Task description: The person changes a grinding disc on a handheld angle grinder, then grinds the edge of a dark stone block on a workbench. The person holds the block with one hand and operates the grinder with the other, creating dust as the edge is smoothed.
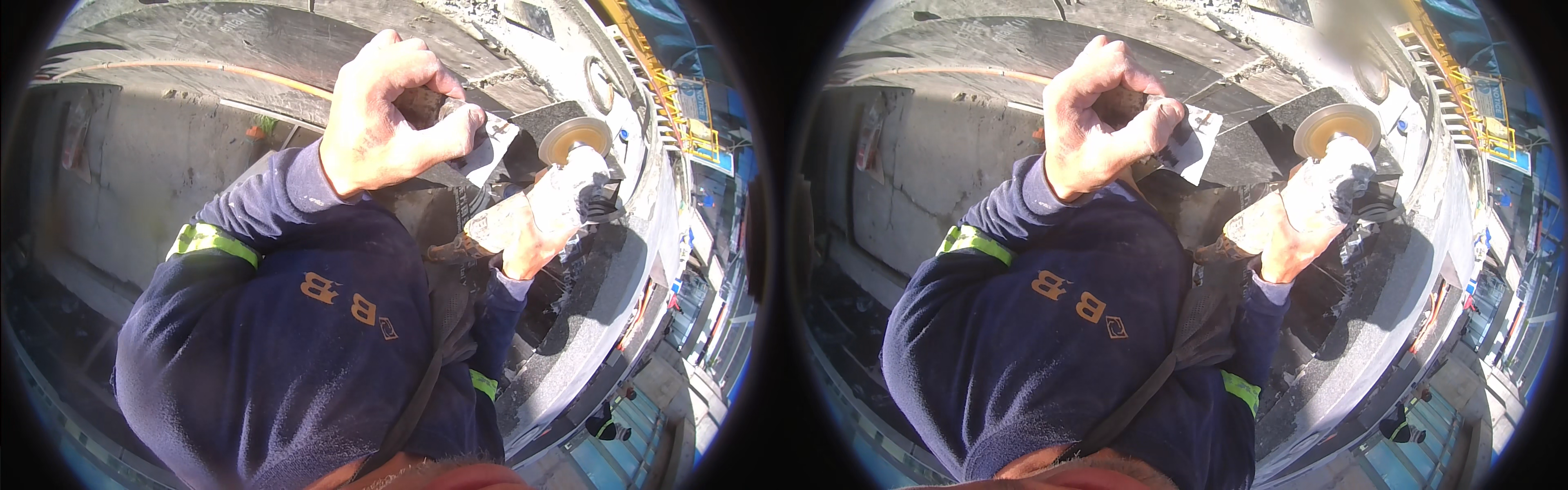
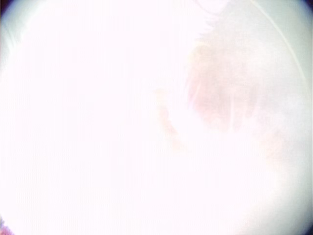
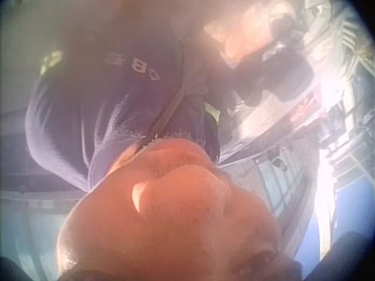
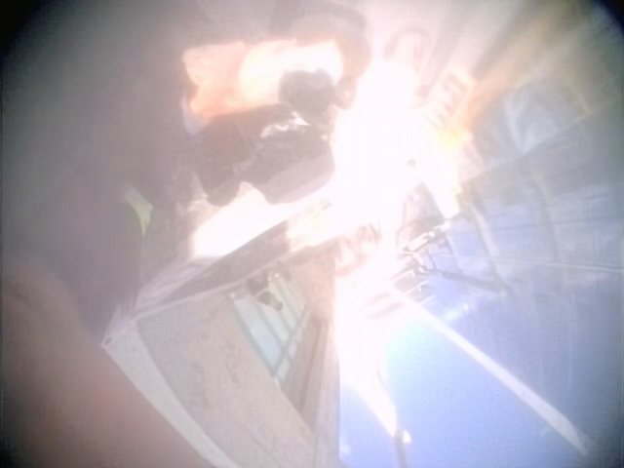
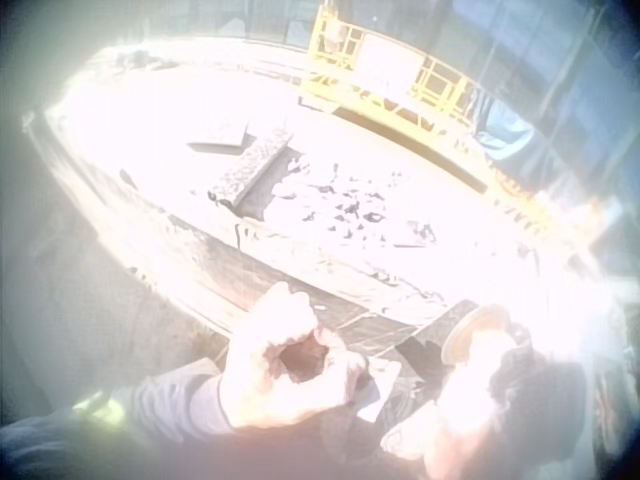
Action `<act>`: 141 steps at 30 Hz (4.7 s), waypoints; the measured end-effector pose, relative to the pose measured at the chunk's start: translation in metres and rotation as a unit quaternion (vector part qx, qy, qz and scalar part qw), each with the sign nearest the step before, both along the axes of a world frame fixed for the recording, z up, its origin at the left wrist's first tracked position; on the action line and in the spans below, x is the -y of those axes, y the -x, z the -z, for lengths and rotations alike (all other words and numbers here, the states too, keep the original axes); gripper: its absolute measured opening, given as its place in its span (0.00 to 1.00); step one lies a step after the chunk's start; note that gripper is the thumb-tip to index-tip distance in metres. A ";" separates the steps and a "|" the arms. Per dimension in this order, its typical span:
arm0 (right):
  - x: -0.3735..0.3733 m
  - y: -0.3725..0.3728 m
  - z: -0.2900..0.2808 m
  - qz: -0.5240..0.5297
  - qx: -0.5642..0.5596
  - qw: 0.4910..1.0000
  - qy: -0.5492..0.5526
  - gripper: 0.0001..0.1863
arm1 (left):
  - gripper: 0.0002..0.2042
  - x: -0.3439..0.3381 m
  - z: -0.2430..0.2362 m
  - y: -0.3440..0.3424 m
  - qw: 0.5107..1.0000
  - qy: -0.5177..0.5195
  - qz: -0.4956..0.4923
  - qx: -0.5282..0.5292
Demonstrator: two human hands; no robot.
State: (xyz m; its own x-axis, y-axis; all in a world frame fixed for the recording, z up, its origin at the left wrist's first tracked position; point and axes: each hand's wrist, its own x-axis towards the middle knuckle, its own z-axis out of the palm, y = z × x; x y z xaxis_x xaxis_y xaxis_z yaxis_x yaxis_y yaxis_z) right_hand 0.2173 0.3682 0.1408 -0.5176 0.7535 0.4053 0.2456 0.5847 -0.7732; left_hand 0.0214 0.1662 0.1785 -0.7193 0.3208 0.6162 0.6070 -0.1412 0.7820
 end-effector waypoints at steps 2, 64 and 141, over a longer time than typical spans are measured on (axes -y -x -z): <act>0.000 0.001 0.000 -0.017 0.002 0.999 -0.030 0.36 | 0.03 0.001 0.001 0.000 1.000 0.001 0.013 -0.014; 0.022 -0.164 -0.113 0.187 -0.340 0.919 0.064 0.39 | 0.30 -0.129 0.029 -0.206 0.650 0.196 0.703 0.214; 0.035 -0.279 0.032 -0.243 0.223 0.879 0.344 0.40 | 0.31 0.047 0.224 -0.176 0.597 -0.015 0.507 0.621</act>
State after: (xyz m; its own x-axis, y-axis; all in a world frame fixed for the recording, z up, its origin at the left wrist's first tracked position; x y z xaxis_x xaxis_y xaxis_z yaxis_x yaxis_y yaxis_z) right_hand 0.4959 0.3334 0.1089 -0.8385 0.3868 -0.3837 0.4635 0.1363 -0.8756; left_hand 0.1974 0.1190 -0.0452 -0.0717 0.9820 -0.1747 -0.8486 0.0320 0.5281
